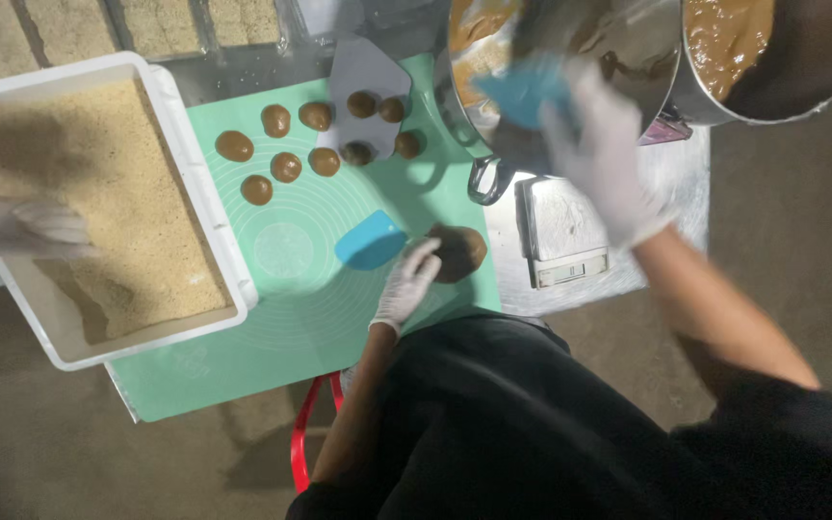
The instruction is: The person shapes brown dough into balls on a green silicone mat, weighs portions on a digital scale, and uses a blue scraper to transfer dough from a metal bowl. The person also rolls dough balls in a tray of crumbs.
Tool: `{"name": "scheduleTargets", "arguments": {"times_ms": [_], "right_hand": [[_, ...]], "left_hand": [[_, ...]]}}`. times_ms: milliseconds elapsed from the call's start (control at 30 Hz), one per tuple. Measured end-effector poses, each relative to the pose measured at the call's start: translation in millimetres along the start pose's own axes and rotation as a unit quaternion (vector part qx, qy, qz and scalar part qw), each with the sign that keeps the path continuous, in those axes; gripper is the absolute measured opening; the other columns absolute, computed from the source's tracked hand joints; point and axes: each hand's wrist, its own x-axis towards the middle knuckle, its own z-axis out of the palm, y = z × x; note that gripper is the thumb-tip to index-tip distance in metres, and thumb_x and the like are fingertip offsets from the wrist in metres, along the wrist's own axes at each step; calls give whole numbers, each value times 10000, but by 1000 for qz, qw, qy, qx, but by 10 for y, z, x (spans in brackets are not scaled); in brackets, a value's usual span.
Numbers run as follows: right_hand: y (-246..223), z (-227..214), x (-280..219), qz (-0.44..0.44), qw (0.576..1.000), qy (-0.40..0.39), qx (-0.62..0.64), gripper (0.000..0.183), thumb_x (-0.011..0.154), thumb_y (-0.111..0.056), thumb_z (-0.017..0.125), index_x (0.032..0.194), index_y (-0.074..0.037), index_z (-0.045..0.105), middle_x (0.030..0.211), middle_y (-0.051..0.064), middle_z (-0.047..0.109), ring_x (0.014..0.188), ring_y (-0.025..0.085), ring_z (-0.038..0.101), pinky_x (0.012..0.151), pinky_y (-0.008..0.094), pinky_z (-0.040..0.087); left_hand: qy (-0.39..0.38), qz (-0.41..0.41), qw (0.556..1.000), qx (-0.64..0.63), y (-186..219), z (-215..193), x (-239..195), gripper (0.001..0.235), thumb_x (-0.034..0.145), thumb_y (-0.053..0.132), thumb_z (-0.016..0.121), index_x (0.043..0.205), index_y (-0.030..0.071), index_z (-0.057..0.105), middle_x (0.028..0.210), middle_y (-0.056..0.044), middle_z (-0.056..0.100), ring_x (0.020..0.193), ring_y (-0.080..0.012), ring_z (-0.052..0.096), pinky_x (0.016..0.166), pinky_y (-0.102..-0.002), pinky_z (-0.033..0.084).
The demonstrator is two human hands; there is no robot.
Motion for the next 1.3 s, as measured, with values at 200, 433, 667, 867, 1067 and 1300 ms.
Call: {"name": "scheduleTargets", "arguments": {"times_ms": [200,433,667,867,1067,1300], "right_hand": [[1280,118,849,132,897,-325,-268,745,746,-71,613,1480,-181,550,1237,226,676,954,447,690,812,542,536],[2231,799,570,258,779,-454,-347,398,953,-264,624,1298,-64,626,1151,230,731,1060,410,707,892,507,563],[2915,1306,-143,274,819,-474,-173,501,863,-211,666,1292,29,568,1153,300,679,1073,438,671,909,486,518],[2423,1370,-291,378,802,-460,52,487,805,-282,761,1212,-36,658,1168,175,710,1084,294,674,930,397,503],[1714,1391,-232,551,664,-310,399,440,821,-128,705,1248,-64,622,1086,49,704,933,145,680,793,289,562],[1746,1629,-135,528,594,-219,566,566,850,-120,783,1363,-172,548,1152,22,721,1012,122,692,891,259,564]], "left_hand": [[72,62,926,366,1441,317,-32,866,915,511,679,1595,176,261,1671,-131,252,1521,-375,262,1184,-625,260],[241,66,957,-149,1749,1119,1097,1142,848,215,796,1630,20,-13,1698,-229,137,1584,-323,161,1296,-465,164],[302,201,863,-351,1782,1381,1159,998,820,154,648,1680,13,161,1739,-173,228,1608,-318,252,1327,-443,211],[355,231,861,-283,1922,1344,1198,983,833,250,737,1647,3,244,1724,-169,289,1617,-312,281,1351,-449,207],[349,248,868,-251,1810,1367,1182,941,918,414,711,1653,9,285,1720,-175,303,1604,-319,316,1340,-465,243],[315,217,901,-205,1705,1395,1011,865,1016,470,592,1650,22,212,1710,-180,260,1602,-337,272,1329,-472,215]]}}
